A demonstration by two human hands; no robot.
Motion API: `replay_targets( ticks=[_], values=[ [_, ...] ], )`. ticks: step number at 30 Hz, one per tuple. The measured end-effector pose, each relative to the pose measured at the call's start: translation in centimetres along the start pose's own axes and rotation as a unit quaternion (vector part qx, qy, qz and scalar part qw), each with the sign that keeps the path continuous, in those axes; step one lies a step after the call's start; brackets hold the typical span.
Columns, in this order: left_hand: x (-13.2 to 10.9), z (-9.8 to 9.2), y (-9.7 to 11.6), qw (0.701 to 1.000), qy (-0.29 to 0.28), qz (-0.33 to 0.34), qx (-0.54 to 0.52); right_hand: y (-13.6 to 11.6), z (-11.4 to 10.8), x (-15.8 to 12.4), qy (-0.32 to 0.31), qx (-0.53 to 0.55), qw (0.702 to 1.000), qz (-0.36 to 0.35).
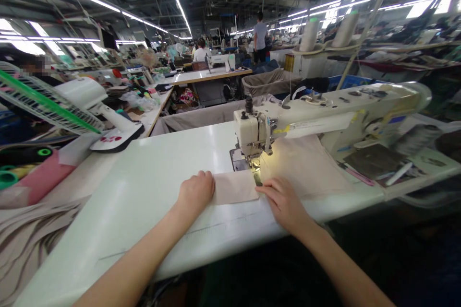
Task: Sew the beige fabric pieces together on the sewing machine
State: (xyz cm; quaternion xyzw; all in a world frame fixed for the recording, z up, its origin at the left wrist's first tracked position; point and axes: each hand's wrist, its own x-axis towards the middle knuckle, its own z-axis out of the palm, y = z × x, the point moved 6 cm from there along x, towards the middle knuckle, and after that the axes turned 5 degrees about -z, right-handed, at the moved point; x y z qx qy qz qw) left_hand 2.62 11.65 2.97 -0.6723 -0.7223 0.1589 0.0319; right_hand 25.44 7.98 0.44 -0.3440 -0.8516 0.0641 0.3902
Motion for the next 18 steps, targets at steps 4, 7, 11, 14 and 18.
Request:
replay_targets(
  ticks=[4, 7, 11, 14, 18],
  values=[
    [0.0, -0.1, 0.1, 1.0, 0.0, 0.003, -0.001, 0.3, 0.7, 0.4, -0.044, -0.014, 0.998, 0.04],
    [-0.2, 0.0, 0.0, 1.0, -0.002, 0.004, 0.0, 1.2, 1.1, 1.3, -0.067, 0.018, 0.989, 0.129],
    [-0.4, 0.5, -0.2, 1.0, 0.008, 0.004, -0.006, 2.6, 2.1, 3.1, -0.102, 0.111, 0.953, 0.265],
    [-0.6, 1.1, -0.4, 1.0, 0.015, -0.002, -0.012, 3.6, 3.0, 3.9, -0.125, 0.152, 0.932, 0.304],
    [-0.8, 1.6, -0.6, 1.0, 0.022, -0.001, -0.018, 4.6, 3.6, 3.6, -0.149, 0.171, 0.923, 0.311]
  ],
)
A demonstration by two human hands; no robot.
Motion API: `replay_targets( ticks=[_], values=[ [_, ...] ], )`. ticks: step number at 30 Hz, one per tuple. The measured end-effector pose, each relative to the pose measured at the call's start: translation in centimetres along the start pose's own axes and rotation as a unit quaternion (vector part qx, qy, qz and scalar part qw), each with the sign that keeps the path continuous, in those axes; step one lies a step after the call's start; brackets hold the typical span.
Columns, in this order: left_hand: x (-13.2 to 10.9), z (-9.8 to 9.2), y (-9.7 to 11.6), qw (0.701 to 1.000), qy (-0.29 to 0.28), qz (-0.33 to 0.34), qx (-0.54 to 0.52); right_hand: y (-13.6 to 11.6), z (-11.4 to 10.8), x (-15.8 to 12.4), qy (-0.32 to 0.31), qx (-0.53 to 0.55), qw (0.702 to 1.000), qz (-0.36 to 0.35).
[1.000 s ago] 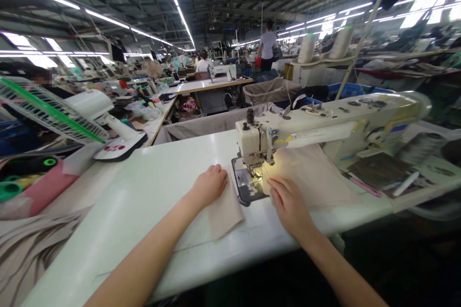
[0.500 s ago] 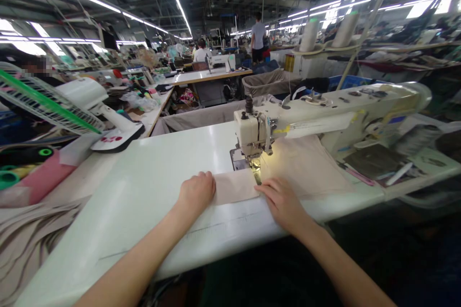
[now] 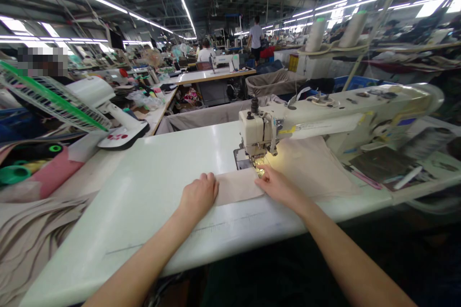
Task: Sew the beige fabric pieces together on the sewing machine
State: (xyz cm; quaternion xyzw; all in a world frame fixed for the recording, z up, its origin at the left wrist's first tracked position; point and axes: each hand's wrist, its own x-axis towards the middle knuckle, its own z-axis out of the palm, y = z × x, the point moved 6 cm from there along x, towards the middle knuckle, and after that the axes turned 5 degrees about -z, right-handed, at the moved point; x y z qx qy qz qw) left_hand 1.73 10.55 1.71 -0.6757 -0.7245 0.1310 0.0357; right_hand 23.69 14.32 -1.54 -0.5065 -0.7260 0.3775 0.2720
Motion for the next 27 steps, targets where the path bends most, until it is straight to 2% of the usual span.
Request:
replay_targets(
  ticks=[12, 27],
  values=[
    [-0.45, 0.19, -0.23, 1.0, 0.028, -0.014, -0.002, 0.74, -0.38, -0.08, -0.054, 0.03, 0.998, 0.015],
    [-0.46, 0.37, -0.43, 1.0, 0.014, -0.011, -0.003, 0.29, -0.32, -0.48, -0.087, 0.081, 0.992, 0.045]
  ],
)
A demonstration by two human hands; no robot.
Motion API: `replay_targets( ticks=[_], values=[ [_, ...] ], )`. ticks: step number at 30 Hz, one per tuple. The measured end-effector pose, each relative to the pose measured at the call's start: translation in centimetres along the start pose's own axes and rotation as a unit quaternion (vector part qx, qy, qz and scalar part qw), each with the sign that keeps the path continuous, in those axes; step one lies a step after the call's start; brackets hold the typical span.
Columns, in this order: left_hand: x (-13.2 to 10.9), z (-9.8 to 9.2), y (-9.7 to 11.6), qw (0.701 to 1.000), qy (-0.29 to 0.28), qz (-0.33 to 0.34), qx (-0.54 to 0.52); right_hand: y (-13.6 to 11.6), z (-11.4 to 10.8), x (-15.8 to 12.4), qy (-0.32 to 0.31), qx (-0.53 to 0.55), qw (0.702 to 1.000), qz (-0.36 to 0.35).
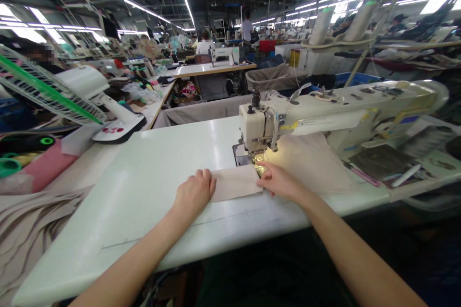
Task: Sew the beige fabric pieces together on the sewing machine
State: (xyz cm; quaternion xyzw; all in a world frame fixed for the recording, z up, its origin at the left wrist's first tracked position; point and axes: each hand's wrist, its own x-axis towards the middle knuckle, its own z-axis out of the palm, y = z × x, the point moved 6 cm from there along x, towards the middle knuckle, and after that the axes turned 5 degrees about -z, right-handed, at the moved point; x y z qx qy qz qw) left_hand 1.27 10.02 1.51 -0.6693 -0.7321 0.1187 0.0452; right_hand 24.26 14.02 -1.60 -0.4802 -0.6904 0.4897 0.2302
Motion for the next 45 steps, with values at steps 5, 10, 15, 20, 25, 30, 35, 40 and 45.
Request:
replay_targets(
  ticks=[5, 10, 15, 20, 25, 30, 35, 40, 45],
  values=[
    [0.1, 0.2, 0.0, 1.0, 0.005, 0.0, 0.001, -1.2, 0.0, 0.0, 0.035, 0.015, 0.999, 0.034],
    [0.1, 0.4, 0.0, 1.0, 0.016, 0.003, 0.005, -0.8, 0.5, 0.2, 0.042, 0.011, 0.996, 0.08],
    [0.1, 0.2, 0.0, 1.0, 0.014, 0.008, -0.002, -0.3, 0.2, 0.2, 0.015, -0.022, 0.995, 0.1],
    [0.0, 0.1, -0.1, 1.0, 0.002, -0.001, -0.009, -1.5, 0.2, 0.6, 0.023, -0.028, 0.997, 0.063],
    [0.0, 0.4, -0.1, 1.0, 0.006, 0.002, -0.019, -2.3, 0.4, 0.2, 0.012, 0.022, 0.998, 0.06],
    [0.0, 0.5, -0.1, 1.0, 0.005, 0.001, -0.021, -1.8, 0.8, -0.3, -0.029, 0.013, 0.996, 0.088],
    [-0.1, 0.1, -0.2, 1.0, 0.001, 0.005, -0.02, -1.0, 0.4, -0.2, -0.02, -0.027, 0.998, 0.062],
    [-0.1, 0.1, -0.3, 1.0, -0.001, 0.014, -0.017, -0.3, 0.3, 0.0, -0.01, -0.037, 0.999, 0.033],
    [-0.2, 0.2, -0.4, 1.0, 0.008, 0.018, -0.01, 0.1, 0.5, 0.1, -0.015, -0.039, 0.999, 0.021]
  ],
)
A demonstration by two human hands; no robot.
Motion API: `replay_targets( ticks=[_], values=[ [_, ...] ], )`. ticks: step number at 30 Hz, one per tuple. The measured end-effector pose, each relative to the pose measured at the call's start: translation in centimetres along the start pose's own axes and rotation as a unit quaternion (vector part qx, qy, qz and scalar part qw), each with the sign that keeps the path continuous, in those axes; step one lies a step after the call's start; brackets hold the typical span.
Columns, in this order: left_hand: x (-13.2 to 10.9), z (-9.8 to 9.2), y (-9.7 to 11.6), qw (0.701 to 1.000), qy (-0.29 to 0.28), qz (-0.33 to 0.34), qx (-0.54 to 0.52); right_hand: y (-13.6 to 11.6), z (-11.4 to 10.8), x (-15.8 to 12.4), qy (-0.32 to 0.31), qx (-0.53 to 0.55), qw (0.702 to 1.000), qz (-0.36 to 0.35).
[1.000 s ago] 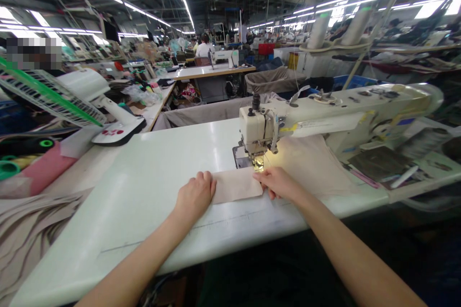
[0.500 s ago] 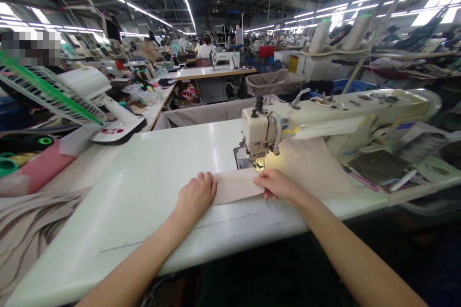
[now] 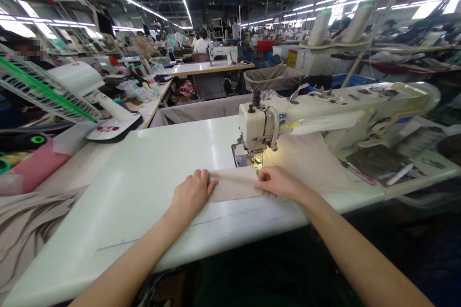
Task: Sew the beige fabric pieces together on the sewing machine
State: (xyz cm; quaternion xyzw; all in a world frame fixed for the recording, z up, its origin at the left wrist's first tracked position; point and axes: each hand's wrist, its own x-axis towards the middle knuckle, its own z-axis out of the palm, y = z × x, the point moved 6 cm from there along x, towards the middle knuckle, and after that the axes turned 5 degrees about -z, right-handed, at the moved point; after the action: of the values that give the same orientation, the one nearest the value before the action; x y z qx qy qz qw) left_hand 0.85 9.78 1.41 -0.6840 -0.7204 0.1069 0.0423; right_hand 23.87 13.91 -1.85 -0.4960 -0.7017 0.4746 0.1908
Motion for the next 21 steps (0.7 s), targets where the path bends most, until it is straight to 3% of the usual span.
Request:
replay_targets(
  ticks=[21],
  values=[
    [0.0, -0.1, 0.0, 1.0, 0.008, 0.0, 0.0, -1.7, -0.5, -0.7, -0.002, -0.086, 0.995, -0.053]
  ],
)
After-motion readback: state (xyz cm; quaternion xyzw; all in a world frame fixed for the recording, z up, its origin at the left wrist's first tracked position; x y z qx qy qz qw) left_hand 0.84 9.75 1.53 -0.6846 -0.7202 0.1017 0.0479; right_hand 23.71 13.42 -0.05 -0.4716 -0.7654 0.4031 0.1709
